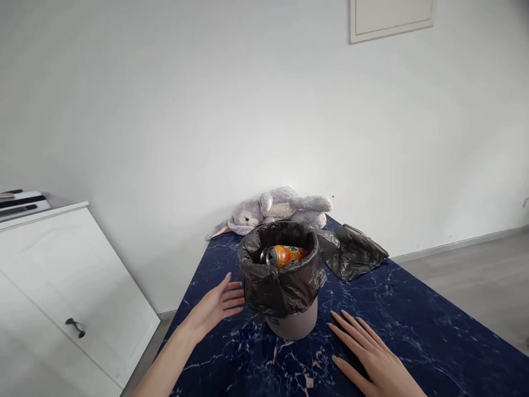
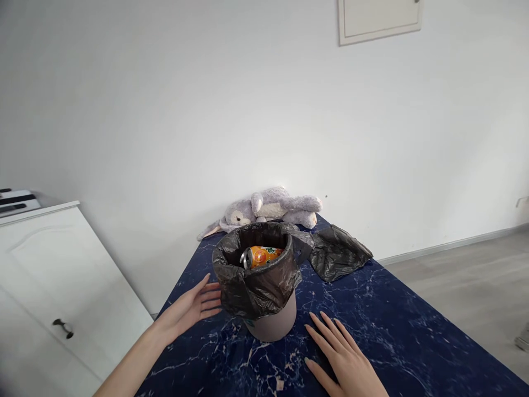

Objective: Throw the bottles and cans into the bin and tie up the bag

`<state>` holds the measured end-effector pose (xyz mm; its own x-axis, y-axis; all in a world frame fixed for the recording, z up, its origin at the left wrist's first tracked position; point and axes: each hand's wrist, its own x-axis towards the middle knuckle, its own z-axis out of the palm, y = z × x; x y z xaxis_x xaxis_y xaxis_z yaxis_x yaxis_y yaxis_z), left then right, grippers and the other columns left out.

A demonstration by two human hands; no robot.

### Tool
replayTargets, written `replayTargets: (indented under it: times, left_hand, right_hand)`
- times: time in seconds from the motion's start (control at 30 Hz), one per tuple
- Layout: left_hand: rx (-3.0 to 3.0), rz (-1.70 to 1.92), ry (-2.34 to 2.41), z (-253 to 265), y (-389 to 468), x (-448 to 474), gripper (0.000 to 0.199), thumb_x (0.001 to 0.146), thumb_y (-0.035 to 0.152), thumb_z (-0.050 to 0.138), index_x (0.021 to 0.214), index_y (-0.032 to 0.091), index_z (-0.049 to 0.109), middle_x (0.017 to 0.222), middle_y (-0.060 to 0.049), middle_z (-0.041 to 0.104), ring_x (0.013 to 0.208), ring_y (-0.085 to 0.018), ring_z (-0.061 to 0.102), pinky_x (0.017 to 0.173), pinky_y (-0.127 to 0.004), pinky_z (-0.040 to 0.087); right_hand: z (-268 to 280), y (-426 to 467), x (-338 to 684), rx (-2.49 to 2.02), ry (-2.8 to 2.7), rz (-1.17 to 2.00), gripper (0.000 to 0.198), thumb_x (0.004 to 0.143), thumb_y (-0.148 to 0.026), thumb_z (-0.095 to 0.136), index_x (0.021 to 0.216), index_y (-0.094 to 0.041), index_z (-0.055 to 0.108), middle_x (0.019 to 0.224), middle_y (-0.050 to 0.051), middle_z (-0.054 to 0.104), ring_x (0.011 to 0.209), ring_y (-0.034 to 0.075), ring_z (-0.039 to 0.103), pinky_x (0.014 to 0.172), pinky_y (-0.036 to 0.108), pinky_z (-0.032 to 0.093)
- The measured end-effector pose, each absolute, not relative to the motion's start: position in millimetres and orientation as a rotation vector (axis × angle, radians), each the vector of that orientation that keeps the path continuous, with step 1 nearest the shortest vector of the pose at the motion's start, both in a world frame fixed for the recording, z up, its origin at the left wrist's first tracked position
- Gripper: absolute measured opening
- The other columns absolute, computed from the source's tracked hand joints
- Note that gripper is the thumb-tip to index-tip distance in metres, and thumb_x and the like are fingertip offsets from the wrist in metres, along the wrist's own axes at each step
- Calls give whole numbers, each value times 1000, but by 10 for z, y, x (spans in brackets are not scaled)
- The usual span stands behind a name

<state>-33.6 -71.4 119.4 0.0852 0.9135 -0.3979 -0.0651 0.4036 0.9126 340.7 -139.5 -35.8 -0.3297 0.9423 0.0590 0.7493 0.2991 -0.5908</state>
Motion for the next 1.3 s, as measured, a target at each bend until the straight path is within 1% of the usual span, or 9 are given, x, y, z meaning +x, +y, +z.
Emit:
replayTargets:
  times: [0.07,0.2,0.37,0.53,0.67,0.77,0.83,1.03,1.3]
  left_hand:
    - [801,873,1182,1076,-683,-335,62,99,59,65,131,6,62,129,-25,71,108,-33,76,101,-45,60]
    - [743,922,1075,1051,-638,-241,53,102,54,63,124,6,66,119,-22,75,96,-27,77,93,-38,62]
    - [723,1094,1022,1247,-591,-104,31,104,42,63,115,14,69,114,-15,78,100,-24,77,91,-33,61]
    - [764,1235,996,1538,-603,-4,14,100,24,68,108,16,74,104,-10,81,84,-21,78,74,-30,61]
    - [762,1362,1036,1798,-634,76,29,89,15,76,117,19,75,105,-6,82,81,-20,78,68,-28,59]
    - [783,1473,1048,2007,-648,152,38,80,12,80,117,21,75,98,-2,81,76,-18,76,63,-25,57]
    - [813,1542,1030,2155,-649,212,37,77,12,81,112,20,76,93,-2,80,73,-16,75,63,-24,57]
    - [924,1791,945,2520,-658,394,41,68,18,86,107,22,73,79,5,71,62,-11,66,53,-19,50]
    - [1066,2017,948,2639,-820,391,44,62,22,92,101,22,71,74,5,70,62,-11,64,51,-18,48]
  right_hand:
    - [-273,-1348,3448,-1473,-2083,798,71,99,-70,51,159,-33,52,170,-1,35,161,39,22,131,60,23]
    - [140,-1180,3509,-1219,-1735,1253,76,94,-74,58,151,-25,60,154,10,62,147,37,51,122,49,45]
    - [771,-868,3516,-976,-1212,1519,67,94,-66,69,147,-26,61,145,12,68,135,33,63,114,46,53]
    - [1138,-564,3547,-754,-931,1629,42,92,-58,76,119,-26,74,121,8,75,109,24,73,90,32,63]
    - [1354,-476,3527,-688,-930,1631,28,86,-48,85,94,-23,75,87,1,74,75,15,67,66,23,57]
    - [1506,-453,3494,-749,-936,1556,36,78,-44,92,74,-21,65,62,-5,59,56,10,53,51,21,47]
    - [1607,-428,3481,-781,-925,1516,41,76,-42,93,67,-22,59,54,-7,50,50,9,45,46,22,43]
    - [1929,-380,3506,-731,-884,1395,24,79,-33,87,81,-22,66,70,-4,62,55,9,49,44,22,40]
    - [1887,-381,3684,-675,-868,1252,25,77,-35,88,76,-22,66,65,-4,53,56,10,46,41,21,39]
